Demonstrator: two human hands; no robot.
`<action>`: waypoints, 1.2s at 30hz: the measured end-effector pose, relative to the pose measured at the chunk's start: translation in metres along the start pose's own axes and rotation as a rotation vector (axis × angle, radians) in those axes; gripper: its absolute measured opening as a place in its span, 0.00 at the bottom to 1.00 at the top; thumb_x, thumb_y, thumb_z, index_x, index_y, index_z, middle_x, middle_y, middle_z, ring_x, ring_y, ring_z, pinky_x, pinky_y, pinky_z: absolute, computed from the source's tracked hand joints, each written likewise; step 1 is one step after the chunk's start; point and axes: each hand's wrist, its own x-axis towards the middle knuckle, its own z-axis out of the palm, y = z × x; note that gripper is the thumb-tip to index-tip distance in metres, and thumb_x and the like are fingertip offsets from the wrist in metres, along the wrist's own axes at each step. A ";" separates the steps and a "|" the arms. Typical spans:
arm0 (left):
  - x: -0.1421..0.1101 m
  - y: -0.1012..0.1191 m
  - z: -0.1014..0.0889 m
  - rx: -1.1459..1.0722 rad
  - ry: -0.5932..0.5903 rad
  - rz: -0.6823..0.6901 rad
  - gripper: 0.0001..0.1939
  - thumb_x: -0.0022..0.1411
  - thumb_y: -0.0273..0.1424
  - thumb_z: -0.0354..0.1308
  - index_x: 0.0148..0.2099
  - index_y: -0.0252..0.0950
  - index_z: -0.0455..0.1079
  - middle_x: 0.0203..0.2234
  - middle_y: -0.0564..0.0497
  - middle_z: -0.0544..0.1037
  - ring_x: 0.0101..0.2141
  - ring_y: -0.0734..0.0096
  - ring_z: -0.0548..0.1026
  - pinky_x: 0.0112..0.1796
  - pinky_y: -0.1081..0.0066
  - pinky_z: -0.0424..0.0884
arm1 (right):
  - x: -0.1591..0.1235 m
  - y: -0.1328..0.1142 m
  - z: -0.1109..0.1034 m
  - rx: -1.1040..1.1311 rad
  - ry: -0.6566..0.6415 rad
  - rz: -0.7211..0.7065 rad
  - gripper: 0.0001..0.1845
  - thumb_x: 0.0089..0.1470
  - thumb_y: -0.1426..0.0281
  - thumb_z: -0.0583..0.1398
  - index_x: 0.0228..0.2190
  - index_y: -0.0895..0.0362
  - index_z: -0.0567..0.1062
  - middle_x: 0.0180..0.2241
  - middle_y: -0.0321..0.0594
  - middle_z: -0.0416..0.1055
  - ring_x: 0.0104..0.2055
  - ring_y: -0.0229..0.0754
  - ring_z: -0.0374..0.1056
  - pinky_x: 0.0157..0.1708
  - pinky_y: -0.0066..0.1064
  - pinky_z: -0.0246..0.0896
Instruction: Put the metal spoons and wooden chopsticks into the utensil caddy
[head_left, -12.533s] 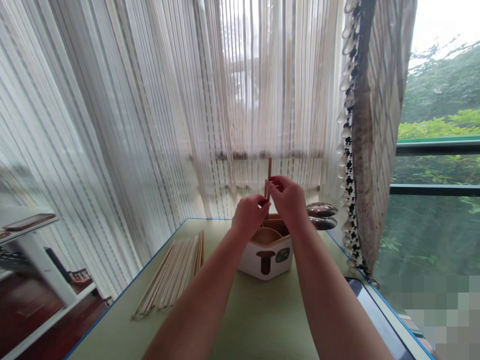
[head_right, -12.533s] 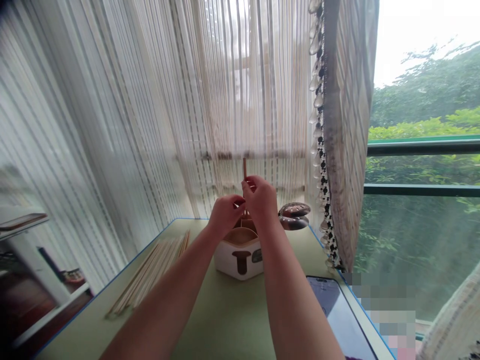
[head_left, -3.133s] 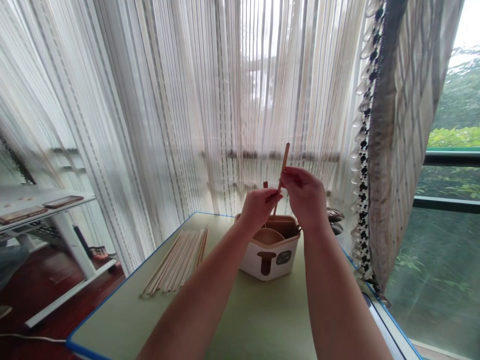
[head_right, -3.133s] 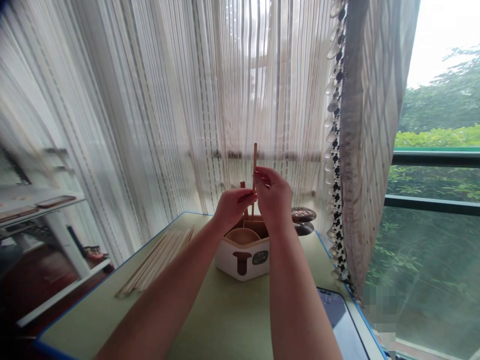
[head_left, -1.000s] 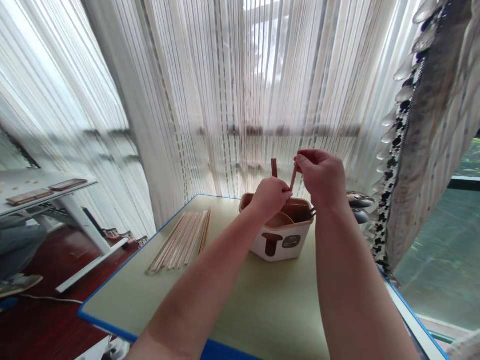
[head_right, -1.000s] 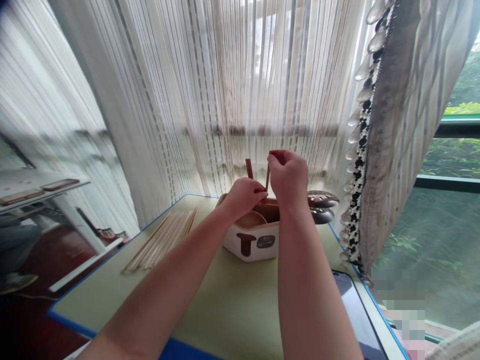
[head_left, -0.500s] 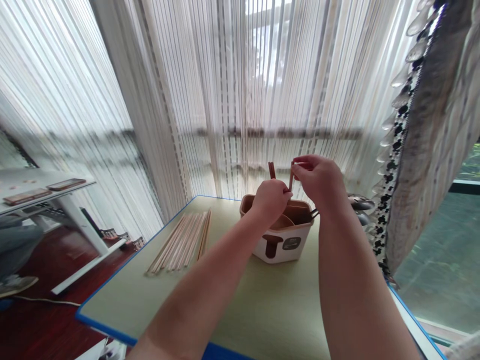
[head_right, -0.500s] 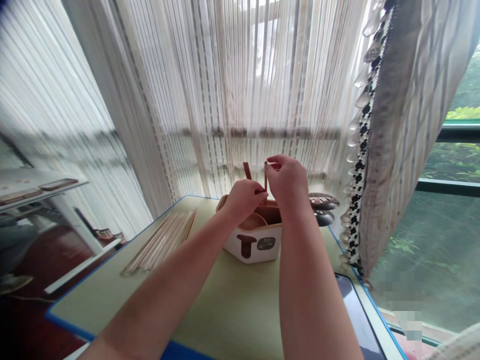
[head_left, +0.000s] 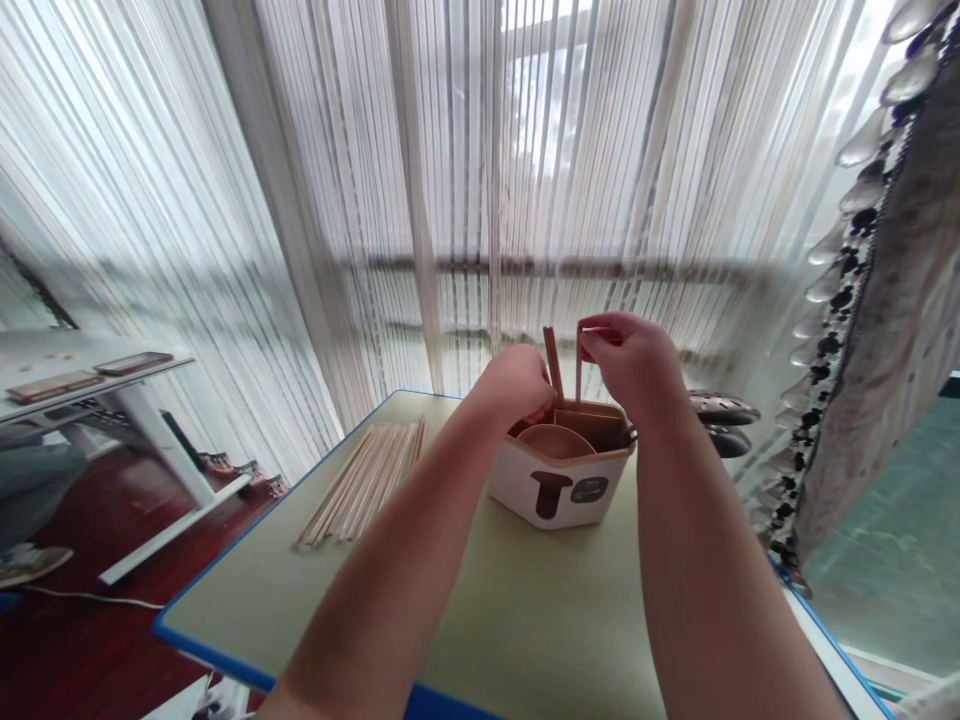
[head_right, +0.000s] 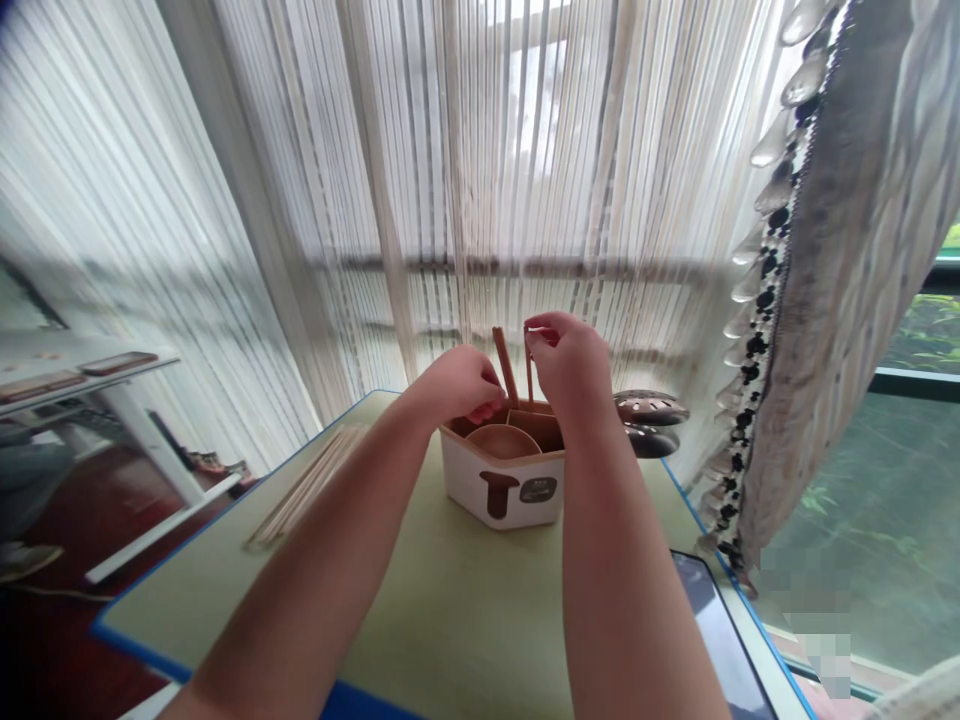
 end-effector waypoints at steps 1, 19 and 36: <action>0.004 -0.005 -0.005 0.012 -0.018 -0.065 0.08 0.45 0.20 0.61 0.18 0.33 0.70 0.10 0.50 0.69 0.15 0.70 0.71 0.22 0.71 0.69 | 0.000 -0.001 0.002 -0.009 -0.011 0.009 0.13 0.47 0.64 0.59 0.33 0.56 0.77 0.26 0.40 0.75 0.29 0.43 0.71 0.31 0.36 0.66; 0.011 -0.011 -0.006 -0.516 0.016 -0.059 0.03 0.53 0.21 0.60 0.32 0.29 0.75 0.23 0.48 0.77 0.26 0.75 0.76 0.33 0.70 0.76 | -0.010 -0.021 0.008 -0.193 -0.281 0.131 0.06 0.39 0.68 0.62 0.24 0.56 0.79 0.18 0.37 0.73 0.21 0.39 0.67 0.20 0.28 0.58; -0.002 -0.002 0.003 -0.352 0.041 0.120 0.09 0.55 0.29 0.59 0.39 0.31 0.75 0.27 0.46 0.78 0.25 0.74 0.75 0.25 0.74 0.73 | -0.016 -0.008 -0.007 0.120 -0.269 0.199 0.11 0.39 0.67 0.66 0.28 0.60 0.78 0.22 0.41 0.75 0.27 0.44 0.72 0.28 0.35 0.69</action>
